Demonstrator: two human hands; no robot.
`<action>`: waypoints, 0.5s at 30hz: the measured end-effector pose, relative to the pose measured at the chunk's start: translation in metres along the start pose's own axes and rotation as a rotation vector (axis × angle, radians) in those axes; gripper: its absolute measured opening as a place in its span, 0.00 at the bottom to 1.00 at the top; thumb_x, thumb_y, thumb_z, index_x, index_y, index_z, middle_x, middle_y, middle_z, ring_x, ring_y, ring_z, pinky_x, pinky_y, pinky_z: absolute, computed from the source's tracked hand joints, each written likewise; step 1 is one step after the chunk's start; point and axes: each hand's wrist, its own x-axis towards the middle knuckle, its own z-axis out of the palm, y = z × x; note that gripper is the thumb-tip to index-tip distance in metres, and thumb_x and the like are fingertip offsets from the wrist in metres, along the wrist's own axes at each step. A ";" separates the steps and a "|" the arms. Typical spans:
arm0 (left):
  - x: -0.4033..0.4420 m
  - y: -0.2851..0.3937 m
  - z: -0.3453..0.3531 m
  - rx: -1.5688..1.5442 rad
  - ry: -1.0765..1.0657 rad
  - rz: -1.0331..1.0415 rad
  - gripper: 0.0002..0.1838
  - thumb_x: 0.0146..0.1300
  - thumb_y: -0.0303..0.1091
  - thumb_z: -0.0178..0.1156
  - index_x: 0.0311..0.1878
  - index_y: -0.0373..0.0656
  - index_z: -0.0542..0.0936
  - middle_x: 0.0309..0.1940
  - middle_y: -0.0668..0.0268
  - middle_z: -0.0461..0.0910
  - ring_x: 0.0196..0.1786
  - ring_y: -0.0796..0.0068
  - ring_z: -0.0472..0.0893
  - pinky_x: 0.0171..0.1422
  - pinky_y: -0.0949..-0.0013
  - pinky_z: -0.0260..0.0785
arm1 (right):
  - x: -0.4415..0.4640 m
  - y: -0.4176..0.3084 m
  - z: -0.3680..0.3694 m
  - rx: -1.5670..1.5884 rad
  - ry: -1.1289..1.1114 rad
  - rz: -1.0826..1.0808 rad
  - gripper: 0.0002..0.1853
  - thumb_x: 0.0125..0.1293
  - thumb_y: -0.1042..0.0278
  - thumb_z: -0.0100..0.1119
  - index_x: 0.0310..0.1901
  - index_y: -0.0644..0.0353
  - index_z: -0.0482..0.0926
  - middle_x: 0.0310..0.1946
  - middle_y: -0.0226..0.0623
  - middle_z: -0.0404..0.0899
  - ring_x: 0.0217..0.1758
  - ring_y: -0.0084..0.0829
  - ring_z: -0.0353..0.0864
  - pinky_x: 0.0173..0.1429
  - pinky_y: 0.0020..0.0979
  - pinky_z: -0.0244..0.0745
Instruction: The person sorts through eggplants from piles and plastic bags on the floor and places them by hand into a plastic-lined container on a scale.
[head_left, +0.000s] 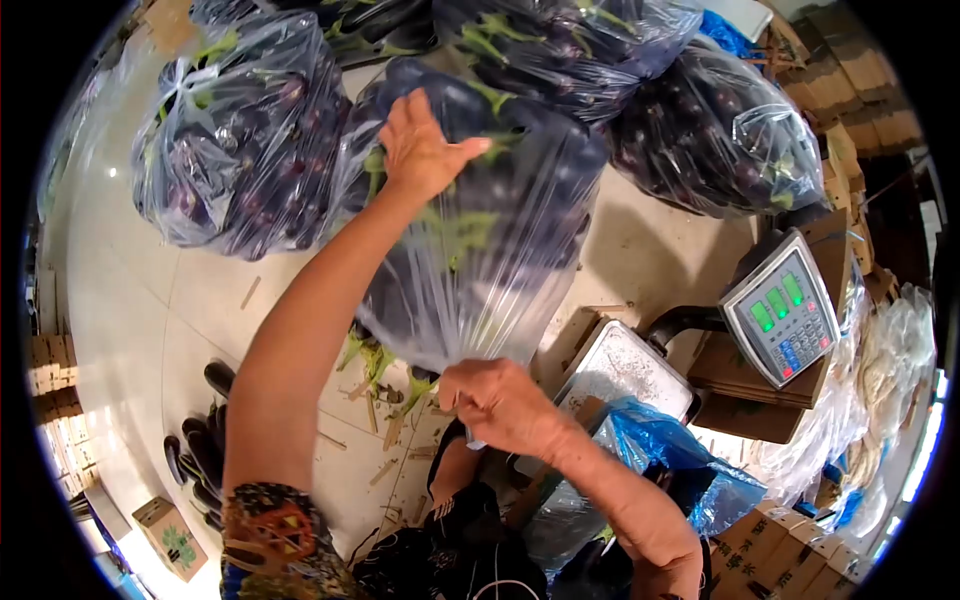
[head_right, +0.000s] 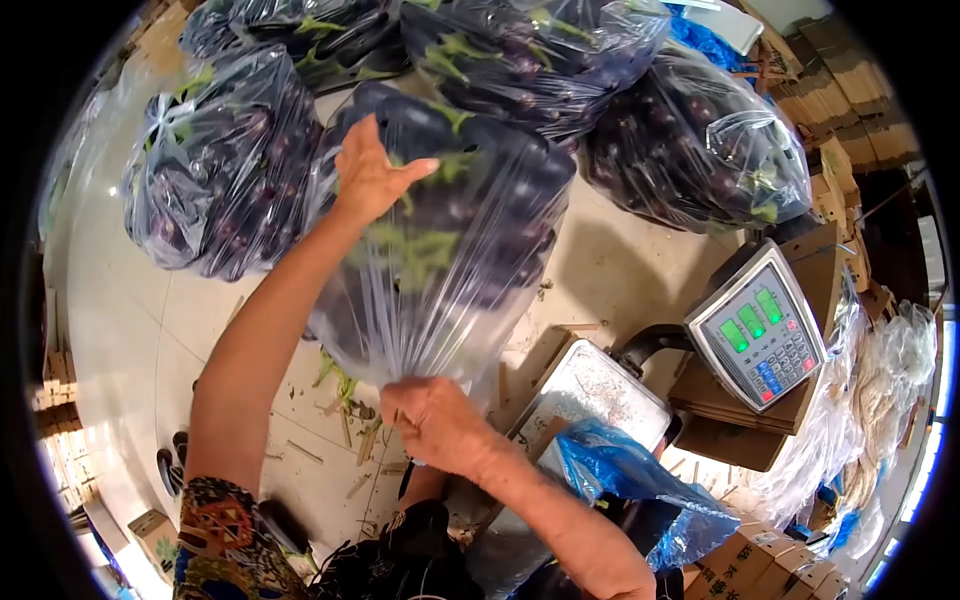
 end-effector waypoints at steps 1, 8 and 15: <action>0.004 0.003 0.009 0.050 -0.074 -0.209 0.57 0.50 0.63 0.71 0.73 0.39 0.53 0.67 0.42 0.65 0.72 0.49 0.63 0.69 0.49 0.63 | -0.007 0.006 0.004 -0.030 -0.038 0.035 0.09 0.49 0.84 0.53 0.33 0.61 0.76 0.28 0.39 0.78 0.30 0.40 0.80 0.34 0.36 0.75; 0.010 -0.048 0.045 0.015 -0.023 -0.150 0.23 0.61 0.50 0.61 0.47 0.38 0.74 0.42 0.45 0.83 0.47 0.38 0.81 0.54 0.48 0.74 | -0.017 0.033 0.046 -0.366 -0.298 0.276 0.12 0.52 0.79 0.58 0.40 0.57 0.78 0.39 0.41 0.79 0.44 0.45 0.81 0.50 0.43 0.75; -0.107 -0.061 -0.041 -0.316 -0.188 0.206 0.10 0.68 0.36 0.56 0.35 0.38 0.73 0.26 0.45 0.73 0.31 0.39 0.75 0.32 0.53 0.65 | -0.048 0.029 0.036 -0.653 -0.380 0.459 0.20 0.56 0.68 0.59 0.52 0.60 0.77 0.52 0.48 0.77 0.59 0.47 0.77 0.63 0.39 0.72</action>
